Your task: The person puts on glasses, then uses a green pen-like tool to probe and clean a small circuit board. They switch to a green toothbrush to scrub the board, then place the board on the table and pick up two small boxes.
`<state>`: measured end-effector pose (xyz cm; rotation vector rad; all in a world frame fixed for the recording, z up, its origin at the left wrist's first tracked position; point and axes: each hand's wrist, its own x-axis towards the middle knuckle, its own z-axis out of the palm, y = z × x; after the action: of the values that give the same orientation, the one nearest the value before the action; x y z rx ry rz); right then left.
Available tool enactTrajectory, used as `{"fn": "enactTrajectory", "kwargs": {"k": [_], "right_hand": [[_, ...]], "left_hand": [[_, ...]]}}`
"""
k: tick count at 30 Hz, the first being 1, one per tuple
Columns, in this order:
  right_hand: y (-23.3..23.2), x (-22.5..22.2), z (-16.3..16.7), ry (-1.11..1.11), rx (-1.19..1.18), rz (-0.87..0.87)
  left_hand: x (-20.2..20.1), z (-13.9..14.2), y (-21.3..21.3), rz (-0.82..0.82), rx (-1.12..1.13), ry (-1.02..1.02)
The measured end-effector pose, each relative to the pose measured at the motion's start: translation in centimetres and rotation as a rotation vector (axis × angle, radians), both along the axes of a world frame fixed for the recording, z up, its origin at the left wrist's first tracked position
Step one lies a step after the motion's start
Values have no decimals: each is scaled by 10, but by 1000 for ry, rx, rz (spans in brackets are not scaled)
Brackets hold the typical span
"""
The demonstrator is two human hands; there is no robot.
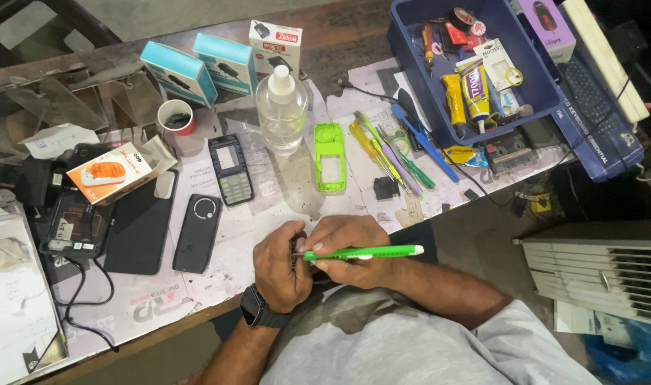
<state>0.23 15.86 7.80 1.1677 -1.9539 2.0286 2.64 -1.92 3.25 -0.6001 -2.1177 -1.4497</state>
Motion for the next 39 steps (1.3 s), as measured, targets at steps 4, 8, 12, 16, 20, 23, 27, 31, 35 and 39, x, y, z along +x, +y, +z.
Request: {"fn": "enactTrajectory", "kwargs": {"k": [4, 8, 12, 16, 20, 23, 27, 31, 35, 39], "right_hand": [[0, 0, 2, -34, -4, 15], [0, 1, 3, -43, 4, 18], [-2, 2, 2, -15, -23, 12], [-2, 2, 2, -33, -27, 12], [0, 2, 3, -19, 9, 19], [0, 3, 2, -46, -9, 32], [-1, 3, 1, -20, -18, 18], [0, 2, 1, -34, -2, 14], [0, 2, 1, -20, -17, 16], [3, 3, -1, -26, 4, 0]], "left_hand": [[1, 2, -1, 2, -4, 19], [1, 3, -2, -12, 7, 37], [1, 2, -1, -1, 19, 15], [2, 3, -1, -2, 18, 4], [3, 4, -1, 11, 5, -6], [3, 3, -1, 10, -1, -30], [3, 2, -1, 4, 2, 40], [3, 1, -1, 5, -9, 10], [3, -1, 0, -2, 2, 21], [4, 1, 1, 22, -19, -1]]}}
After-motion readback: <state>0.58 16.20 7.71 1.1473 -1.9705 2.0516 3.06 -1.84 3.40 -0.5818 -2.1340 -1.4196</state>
